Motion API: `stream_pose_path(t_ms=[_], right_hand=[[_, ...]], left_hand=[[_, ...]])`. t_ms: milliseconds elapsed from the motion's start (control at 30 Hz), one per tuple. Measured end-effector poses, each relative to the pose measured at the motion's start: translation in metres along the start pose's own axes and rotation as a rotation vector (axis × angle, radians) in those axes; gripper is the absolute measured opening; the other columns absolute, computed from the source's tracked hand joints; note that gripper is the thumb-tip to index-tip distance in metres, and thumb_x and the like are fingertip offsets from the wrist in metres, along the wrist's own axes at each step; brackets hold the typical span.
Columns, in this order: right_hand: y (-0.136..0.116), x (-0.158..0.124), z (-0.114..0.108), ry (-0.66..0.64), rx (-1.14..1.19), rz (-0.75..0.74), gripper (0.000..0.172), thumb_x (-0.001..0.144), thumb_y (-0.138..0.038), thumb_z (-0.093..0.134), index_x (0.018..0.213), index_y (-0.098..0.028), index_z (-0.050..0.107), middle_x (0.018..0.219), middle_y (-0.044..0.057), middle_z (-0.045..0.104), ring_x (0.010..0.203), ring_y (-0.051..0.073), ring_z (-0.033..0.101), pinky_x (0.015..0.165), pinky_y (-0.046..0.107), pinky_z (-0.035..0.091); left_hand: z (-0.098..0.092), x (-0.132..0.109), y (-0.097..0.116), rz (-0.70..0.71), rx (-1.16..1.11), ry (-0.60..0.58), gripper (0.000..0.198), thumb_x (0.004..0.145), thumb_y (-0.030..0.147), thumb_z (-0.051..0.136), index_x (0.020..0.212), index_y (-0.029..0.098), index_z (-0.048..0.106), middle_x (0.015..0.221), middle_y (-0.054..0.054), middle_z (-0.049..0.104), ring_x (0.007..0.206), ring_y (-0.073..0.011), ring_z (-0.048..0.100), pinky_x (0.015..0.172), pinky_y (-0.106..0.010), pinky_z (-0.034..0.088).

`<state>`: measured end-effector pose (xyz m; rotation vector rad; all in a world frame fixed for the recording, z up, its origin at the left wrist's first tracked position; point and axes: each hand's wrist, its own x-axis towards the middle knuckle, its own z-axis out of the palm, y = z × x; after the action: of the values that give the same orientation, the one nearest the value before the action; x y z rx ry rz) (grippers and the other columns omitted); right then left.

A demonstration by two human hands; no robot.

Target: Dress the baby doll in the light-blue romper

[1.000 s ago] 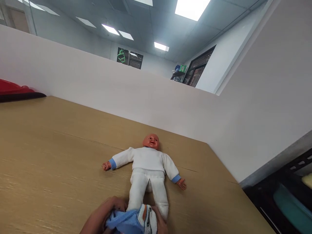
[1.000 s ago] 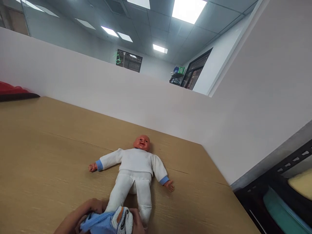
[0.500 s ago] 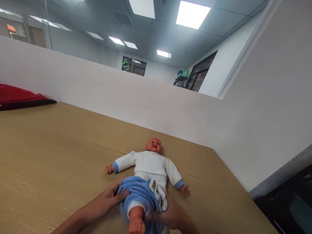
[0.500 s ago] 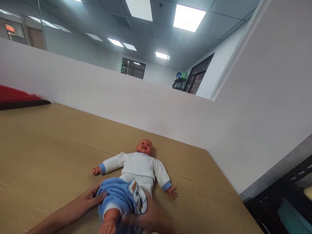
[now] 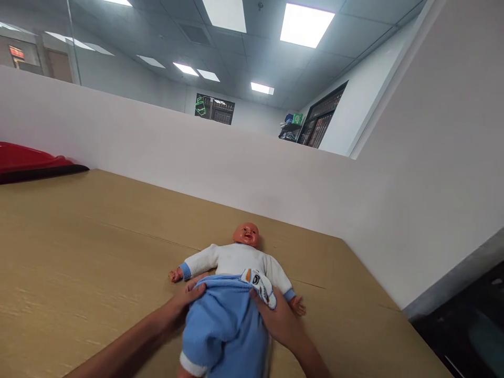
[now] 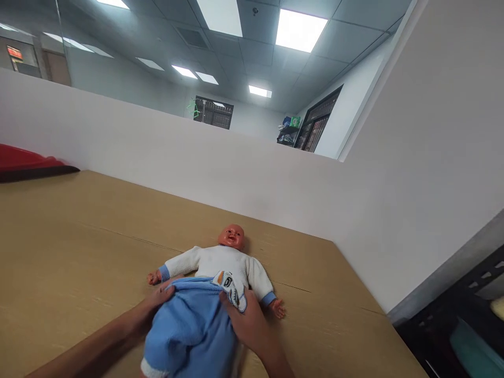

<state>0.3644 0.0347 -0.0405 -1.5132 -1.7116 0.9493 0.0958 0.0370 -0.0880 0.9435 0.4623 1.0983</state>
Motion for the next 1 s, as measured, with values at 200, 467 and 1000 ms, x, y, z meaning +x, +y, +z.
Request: stream_pose_path(t_ms=[200, 467, 1000], right_hand=[[-0.060, 0.008, -0.054, -0.317, -0.227, -0.257, 0.042, 0.090, -0.063, 0.074, 0.094, -0.021, 0.072, 0.090, 0.002, 0.070, 0.084, 0.023, 0.060, 0.078, 0.033, 0.045], [-0.054, 0.028, -0.048, -0.271, 0.118, -0.410, 0.038, 0.103, -0.061, 0.059, 0.103, -0.024, 0.065, 0.094, -0.001, 0.057, 0.086, 0.018, 0.052, 0.079, 0.028, 0.043], [-0.073, 0.027, -0.028, -0.184, 0.091, -0.297, 0.038, 0.100, -0.059, 0.063, 0.110, -0.023, 0.064, 0.089, -0.002, 0.063, 0.081, 0.018, 0.056, 0.076, 0.028, 0.045]], left_hand=[[-0.017, 0.028, 0.029, 0.063, 0.136, -0.075, 0.061, 0.078, 0.073, 0.087, 0.085, 0.020, 0.057, 0.072, 0.004, 0.045, 0.064, -0.0123, 0.037, 0.059, -0.020, 0.036], [-0.025, 0.046, 0.054, 0.045, 0.391, -0.169, 0.054, 0.086, 0.066, 0.083, 0.084, 0.019, 0.057, 0.086, -0.001, 0.047, 0.077, -0.0175, 0.041, 0.068, -0.025, 0.036], [0.058, 0.066, 0.097, -0.052, 0.824, -0.339, 0.041, 0.091, 0.051, 0.082, 0.115, 0.021, 0.067, 0.096, 0.000, 0.064, 0.087, -0.0203, 0.056, 0.073, -0.026, 0.044]])
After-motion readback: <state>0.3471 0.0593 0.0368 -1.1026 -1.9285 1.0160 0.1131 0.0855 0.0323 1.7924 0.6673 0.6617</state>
